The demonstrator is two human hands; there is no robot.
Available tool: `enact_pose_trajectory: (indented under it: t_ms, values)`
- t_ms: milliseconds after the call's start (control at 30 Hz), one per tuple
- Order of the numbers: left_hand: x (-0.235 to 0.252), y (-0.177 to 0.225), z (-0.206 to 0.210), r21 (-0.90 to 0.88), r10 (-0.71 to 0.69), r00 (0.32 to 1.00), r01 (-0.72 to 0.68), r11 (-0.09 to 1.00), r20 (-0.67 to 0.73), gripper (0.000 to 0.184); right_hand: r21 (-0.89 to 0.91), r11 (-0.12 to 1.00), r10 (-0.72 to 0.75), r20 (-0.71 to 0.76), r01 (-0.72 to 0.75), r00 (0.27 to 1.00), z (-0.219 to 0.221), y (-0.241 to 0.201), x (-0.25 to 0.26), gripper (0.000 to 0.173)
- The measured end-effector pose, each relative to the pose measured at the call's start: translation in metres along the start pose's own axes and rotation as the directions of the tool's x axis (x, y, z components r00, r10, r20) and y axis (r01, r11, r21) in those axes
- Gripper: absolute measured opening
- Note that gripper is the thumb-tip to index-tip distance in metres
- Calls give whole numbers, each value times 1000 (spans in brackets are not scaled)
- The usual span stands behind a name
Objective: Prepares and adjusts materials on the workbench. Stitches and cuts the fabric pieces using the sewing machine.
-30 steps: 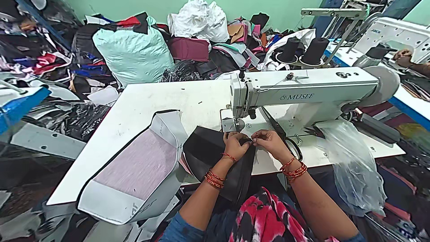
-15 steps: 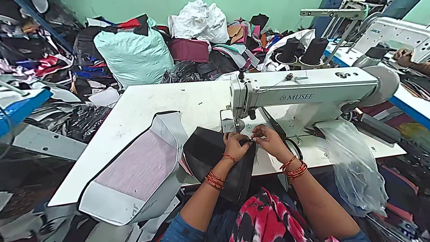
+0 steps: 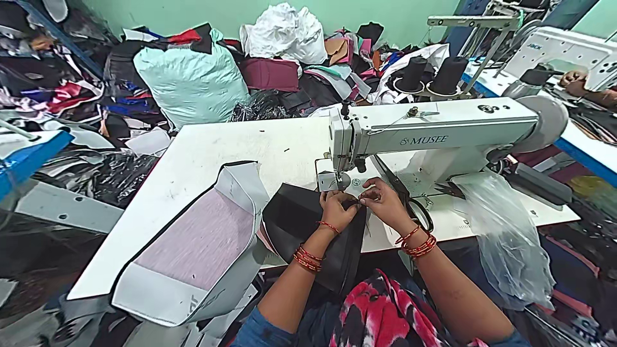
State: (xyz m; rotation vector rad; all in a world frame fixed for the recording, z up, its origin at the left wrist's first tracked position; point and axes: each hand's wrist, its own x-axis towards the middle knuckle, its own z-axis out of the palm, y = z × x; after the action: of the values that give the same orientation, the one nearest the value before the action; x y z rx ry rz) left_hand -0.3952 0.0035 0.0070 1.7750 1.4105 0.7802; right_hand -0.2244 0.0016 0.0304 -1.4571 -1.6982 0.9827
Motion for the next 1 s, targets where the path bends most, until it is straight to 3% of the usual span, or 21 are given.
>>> enact_pose_trajectory:
  t_ms: [200,367,567,700,800,867,933,1000]
  values:
    - [1,-5,2,-101,89,996,-91,991,-18,40,208,972,125,-50,-112,991,3,5,-3,39]
    - [2,-10,5,-204,118,992,-125,971,-44,34,230,967,116,-38,-104,993,4,6,-3,39]
    - [0,-8,6,-127,154,984,-165,978,-94,17,223,970,111,-55,-96,992,6,7,-2,47]
    - [-1,-5,5,-117,132,987,-141,983,-88,17,76,997,23,-102,-15,995,7,-2,-1,44]
    - [0,-6,6,-166,89,992,-102,981,-86,17,156,978,-120,-119,138,986,4,-12,-1,33]
    - [0,-7,5,-208,83,992,-101,973,-90,16,163,971,-139,-208,174,968,-1,-11,1,25]
    - [0,-7,2,-269,67,993,-91,959,-97,17,160,985,-25,-245,66,969,-5,-6,2,22]
    - [0,-7,0,-346,33,994,-66,936,-102,16,186,979,116,-146,-88,983,-5,-1,-1,27]
